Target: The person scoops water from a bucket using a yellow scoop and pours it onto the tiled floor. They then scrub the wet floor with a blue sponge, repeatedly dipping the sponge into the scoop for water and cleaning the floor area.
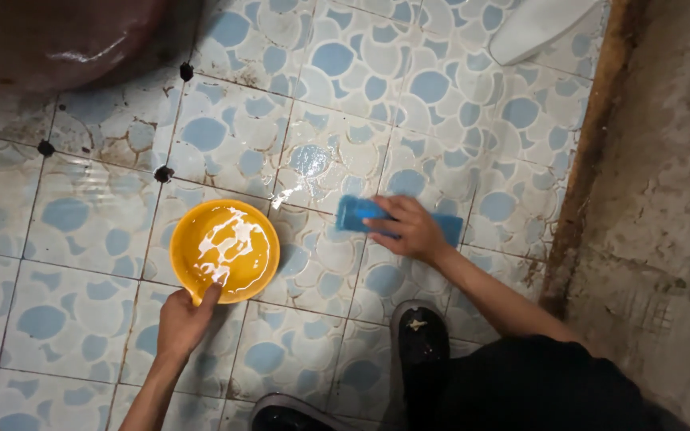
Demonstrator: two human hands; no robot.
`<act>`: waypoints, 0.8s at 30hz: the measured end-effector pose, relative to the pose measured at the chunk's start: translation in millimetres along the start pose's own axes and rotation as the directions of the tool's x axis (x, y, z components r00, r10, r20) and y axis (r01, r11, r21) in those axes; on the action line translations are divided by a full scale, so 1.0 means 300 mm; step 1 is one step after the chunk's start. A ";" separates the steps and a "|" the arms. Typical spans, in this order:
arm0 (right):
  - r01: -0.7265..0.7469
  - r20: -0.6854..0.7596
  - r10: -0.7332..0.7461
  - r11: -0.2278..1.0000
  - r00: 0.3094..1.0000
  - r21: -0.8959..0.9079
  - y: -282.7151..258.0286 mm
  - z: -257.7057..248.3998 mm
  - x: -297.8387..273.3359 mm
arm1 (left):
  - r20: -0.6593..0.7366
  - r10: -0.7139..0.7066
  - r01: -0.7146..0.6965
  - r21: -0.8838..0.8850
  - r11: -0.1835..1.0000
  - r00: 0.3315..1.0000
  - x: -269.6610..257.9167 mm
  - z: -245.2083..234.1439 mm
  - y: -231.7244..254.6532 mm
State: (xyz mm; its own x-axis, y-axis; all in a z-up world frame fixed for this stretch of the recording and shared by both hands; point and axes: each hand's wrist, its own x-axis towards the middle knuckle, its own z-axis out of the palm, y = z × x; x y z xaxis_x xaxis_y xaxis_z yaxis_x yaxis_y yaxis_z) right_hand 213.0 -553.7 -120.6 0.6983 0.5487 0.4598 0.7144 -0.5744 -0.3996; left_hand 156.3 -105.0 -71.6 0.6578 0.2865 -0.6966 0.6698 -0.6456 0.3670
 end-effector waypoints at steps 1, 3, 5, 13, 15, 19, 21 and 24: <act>0.038 0.008 -0.038 0.999 0.999 -0.017 0.004 -0.010 -0.024 | 0.001 -0.014 0.014 0.008 1.000 1.000 -0.001 -0.003 0.010; -0.035 0.021 0.037 0.996 0.999 -0.080 0.085 -0.042 -0.054 | 0.003 0.004 -0.004 0.020 1.000 1.000 0.004 -0.002 0.001; -0.110 0.032 0.115 0.984 0.993 -0.141 0.188 -0.068 -0.065 | 0.008 0.020 -0.020 0.034 0.999 1.000 0.004 0.006 -0.023; -0.404 -0.118 0.391 0.905 0.913 -0.132 0.448 -0.083 0.009 | -0.002 0.022 -0.021 0.042 0.999 1.000 -0.005 -0.007 0.008; -0.365 -0.087 0.361 0.930 0.929 -0.037 0.335 -0.074 0.017 | -0.007 0.027 -0.027 0.015 1.000 1.000 0.005 -0.003 -0.003; -0.155 -0.047 0.157 0.987 0.987 0.032 0.079 -0.019 -0.019 | -0.016 0.029 -0.028 0.012 1.000 0.999 0.020 0.015 -0.027; -0.098 -0.029 0.098 0.995 0.995 0.004 0.044 -0.033 -0.003 | -0.001 0.010 -0.010 0.039 0.999 1.000 -0.007 -0.005 0.013; -0.071 -0.008 0.070 0.996 0.997 -0.046 0.138 -0.052 0.017 | 0.011 -0.016 0.015 0.031 0.999 1.000 -0.019 -0.012 0.036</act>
State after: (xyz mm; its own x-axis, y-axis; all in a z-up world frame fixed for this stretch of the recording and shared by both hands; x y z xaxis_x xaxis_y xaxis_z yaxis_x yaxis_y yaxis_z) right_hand 245.5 -584.2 -122.3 0.7465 0.5020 0.4367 0.6604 -0.6388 -0.3946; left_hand 161.1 -111.2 -61.5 0.6436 0.2889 -0.7088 0.6686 -0.6630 0.3368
